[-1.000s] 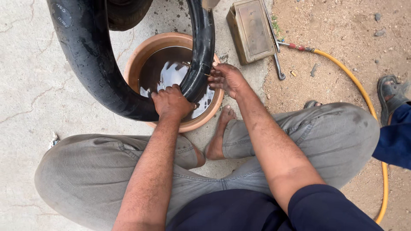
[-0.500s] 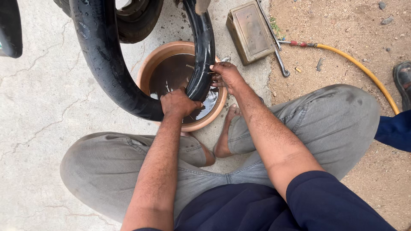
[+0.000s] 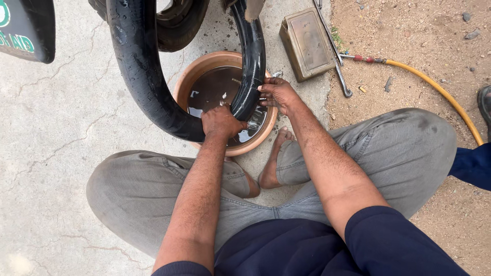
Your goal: The person sits on the ground and submerges a motorcycle inner tube in a basin of water to locate a puncture. They manipulate the tube to find the leak, then use a tool to apply a patch to the damaged area.
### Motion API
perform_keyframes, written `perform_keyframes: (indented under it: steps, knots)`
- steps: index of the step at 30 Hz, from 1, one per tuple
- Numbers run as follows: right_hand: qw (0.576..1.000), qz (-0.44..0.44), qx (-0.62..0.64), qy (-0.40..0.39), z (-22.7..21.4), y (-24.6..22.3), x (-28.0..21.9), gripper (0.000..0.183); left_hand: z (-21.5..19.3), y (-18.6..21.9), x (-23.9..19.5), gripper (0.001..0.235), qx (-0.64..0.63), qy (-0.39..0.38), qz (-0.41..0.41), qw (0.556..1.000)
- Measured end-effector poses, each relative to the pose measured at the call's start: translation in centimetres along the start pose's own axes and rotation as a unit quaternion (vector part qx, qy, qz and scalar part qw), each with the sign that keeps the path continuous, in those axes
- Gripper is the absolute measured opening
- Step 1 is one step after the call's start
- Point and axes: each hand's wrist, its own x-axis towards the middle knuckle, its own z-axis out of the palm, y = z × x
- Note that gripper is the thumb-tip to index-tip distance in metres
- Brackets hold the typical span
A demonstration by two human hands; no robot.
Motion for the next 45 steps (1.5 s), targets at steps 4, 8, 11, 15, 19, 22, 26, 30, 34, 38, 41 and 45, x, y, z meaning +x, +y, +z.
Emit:
perform_keyframes:
  steps: [4,8,11,15,19,22,26,30,34,38,41,45]
  knots:
    - [1.0,-0.004,-0.006,0.001,-0.1,0.0,-0.1,0.062,-0.1,0.0,-0.1,0.083,0.0,-0.002,0.007,1.0]
    - [1.0,-0.001,-0.003,0.007,0.0,-0.2,-0.1,0.06,-0.3,0.1,-0.2,0.084,0.011,-0.008,0.007,1.0]
    - [1.0,-0.003,0.001,0.029,0.2,-0.3,-0.2,0.054,-0.2,0.1,-0.1,0.084,0.012,-0.01,0.006,1.0]
    - [0.999,-0.005,0.007,0.049,0.4,-0.6,-0.5,0.047,0.1,0.2,0.0,0.081,0.015,-0.012,0.008,1.0]
    - [0.998,0.007,0.009,0.058,0.5,-0.7,-0.9,0.048,0.1,0.2,-0.1,0.087,0.021,-0.022,0.004,1.0]
    - [0.999,-0.009,-0.021,0.029,0.4,-0.8,-0.8,0.049,0.0,0.1,-0.1,0.079,0.018,-0.013,0.01,1.0]
    - [0.999,-0.002,-0.026,0.037,0.2,-0.6,-0.7,0.045,0.0,0.1,-0.3,0.085,0.02,-0.007,0.011,1.0]
    - [0.988,-0.075,-0.041,0.129,0.0,-0.6,0.5,0.04,0.0,0.2,-0.3,0.082,0.017,-0.024,0.017,0.999]
    - [0.96,-0.171,-0.147,0.165,-0.3,-2.2,3.0,0.053,0.4,-0.4,0.2,0.086,0.034,-0.001,0.037,0.999]
    - [0.928,-0.239,-0.244,0.146,-0.6,-3.8,5.5,0.063,1.2,-1.2,1.0,0.087,0.021,0.022,0.043,0.999]
    - [0.907,-0.233,-0.317,0.153,0.0,-4.8,6.0,0.064,1.5,-1.7,1.5,0.088,0.025,0.032,0.049,0.998]
    - [0.893,-0.184,-0.374,0.17,1.5,-6.3,5.1,0.066,1.5,-2.0,1.7,0.079,0.02,0.005,0.049,0.999]
